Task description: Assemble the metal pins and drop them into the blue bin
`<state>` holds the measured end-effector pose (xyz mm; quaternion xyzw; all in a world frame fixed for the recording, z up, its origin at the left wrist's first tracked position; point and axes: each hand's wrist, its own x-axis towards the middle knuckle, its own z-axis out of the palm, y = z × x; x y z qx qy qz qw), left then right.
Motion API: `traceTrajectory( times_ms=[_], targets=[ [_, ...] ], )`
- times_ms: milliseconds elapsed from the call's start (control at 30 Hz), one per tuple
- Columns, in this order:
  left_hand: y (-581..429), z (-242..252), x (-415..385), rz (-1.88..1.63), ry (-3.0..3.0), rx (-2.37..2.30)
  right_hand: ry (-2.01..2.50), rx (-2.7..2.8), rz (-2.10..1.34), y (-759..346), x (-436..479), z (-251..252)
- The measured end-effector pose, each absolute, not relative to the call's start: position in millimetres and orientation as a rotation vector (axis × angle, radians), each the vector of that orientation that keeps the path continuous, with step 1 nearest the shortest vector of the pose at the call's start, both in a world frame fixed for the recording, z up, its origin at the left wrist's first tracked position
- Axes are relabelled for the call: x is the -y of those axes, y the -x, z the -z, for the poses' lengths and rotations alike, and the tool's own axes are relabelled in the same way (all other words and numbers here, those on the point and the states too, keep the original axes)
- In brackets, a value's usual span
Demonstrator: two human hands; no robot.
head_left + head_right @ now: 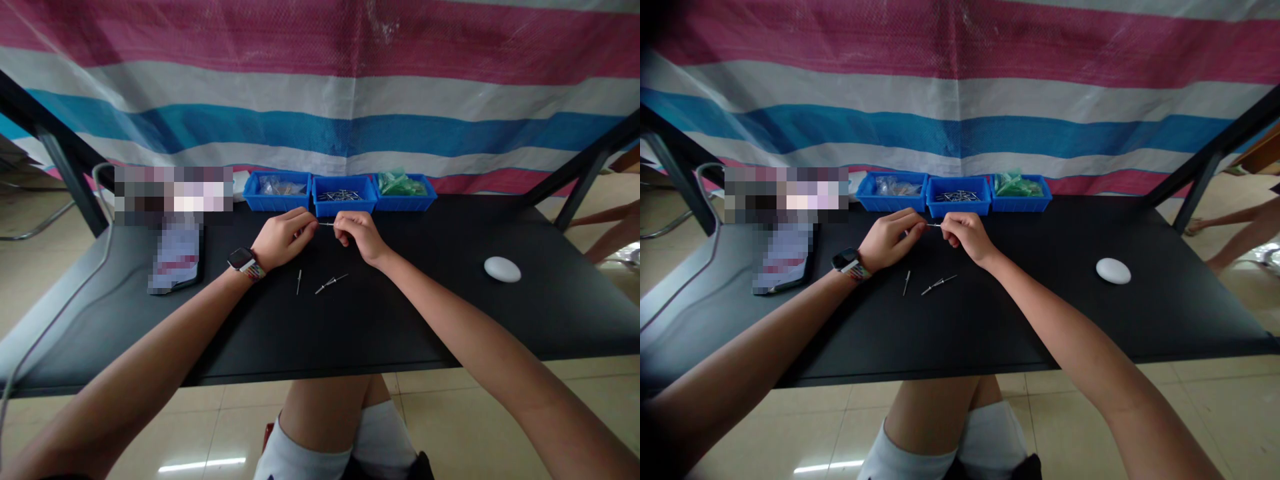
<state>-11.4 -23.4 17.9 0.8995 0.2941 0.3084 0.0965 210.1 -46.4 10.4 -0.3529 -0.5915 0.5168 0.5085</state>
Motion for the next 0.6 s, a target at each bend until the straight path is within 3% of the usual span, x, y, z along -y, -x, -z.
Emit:
traceTrajectory(
  times_ms=[600],
  targets=[
    [10.3,-22.6,27.6,-0.861,-2.725,-0.924,0.929,1.009,-1.147,-211.2,35.7,-2.6]
  ],
)
